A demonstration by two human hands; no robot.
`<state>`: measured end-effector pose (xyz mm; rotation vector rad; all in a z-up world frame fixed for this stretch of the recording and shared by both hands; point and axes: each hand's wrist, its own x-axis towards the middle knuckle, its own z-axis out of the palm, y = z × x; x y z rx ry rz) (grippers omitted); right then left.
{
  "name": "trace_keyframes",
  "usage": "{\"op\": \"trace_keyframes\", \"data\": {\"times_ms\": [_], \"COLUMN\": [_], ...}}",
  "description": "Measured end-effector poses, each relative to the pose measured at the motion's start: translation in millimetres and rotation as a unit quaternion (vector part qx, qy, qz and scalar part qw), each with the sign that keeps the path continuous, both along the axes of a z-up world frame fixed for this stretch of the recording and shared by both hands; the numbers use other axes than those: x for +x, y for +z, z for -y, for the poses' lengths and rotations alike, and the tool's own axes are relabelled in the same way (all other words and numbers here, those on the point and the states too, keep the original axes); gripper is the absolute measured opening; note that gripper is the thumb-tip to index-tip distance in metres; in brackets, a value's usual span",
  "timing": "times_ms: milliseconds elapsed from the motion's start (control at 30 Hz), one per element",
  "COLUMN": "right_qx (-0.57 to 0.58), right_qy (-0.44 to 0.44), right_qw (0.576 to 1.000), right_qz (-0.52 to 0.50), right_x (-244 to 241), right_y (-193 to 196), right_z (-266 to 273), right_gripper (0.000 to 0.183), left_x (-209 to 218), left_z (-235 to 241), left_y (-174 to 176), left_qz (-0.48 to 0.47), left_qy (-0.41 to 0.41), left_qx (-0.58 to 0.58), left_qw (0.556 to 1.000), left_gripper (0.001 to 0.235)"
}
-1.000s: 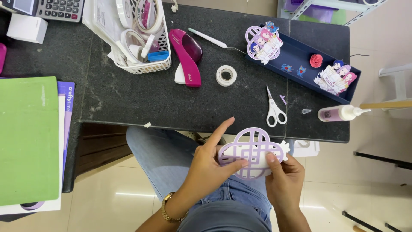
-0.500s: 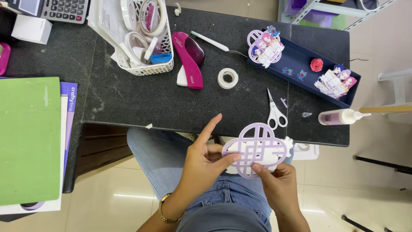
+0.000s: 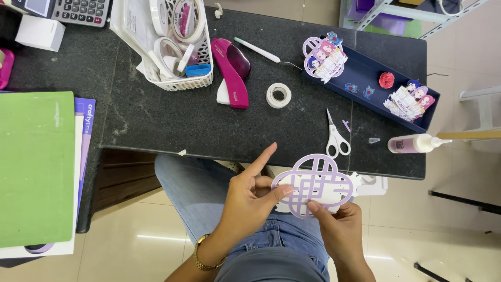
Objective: Applying glue to an intricate paper cutout and assembling it onto a base.
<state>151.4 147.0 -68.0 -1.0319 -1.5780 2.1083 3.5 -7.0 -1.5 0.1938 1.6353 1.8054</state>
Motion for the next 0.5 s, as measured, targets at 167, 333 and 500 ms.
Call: {"op": "trace_keyframes", "data": {"times_ms": [167, 333, 500], "right_qx": [-0.016, -0.032, -0.046], "right_qy": [0.003, -0.007, -0.007], "right_qw": [1.0, 0.998, 0.998], "right_qz": [-0.024, -0.045, -0.036], "right_x": [-2, 5, 4], "right_y": [5, -5, -3], "right_z": [0, -3, -3], "right_gripper": [0.024, 0.024, 0.024], "left_x": [-2, -2, 1], "left_z": [-1, 3, 2], "left_y": [-6, -20, -26], "left_qz": [0.026, 0.006, -0.053], "left_qy": [-0.017, -0.042, -0.014], "left_qx": [0.025, 0.026, 0.016], "left_qw": [0.999, 0.999, 0.998], "left_gripper": [0.077, 0.029, 0.026]}}
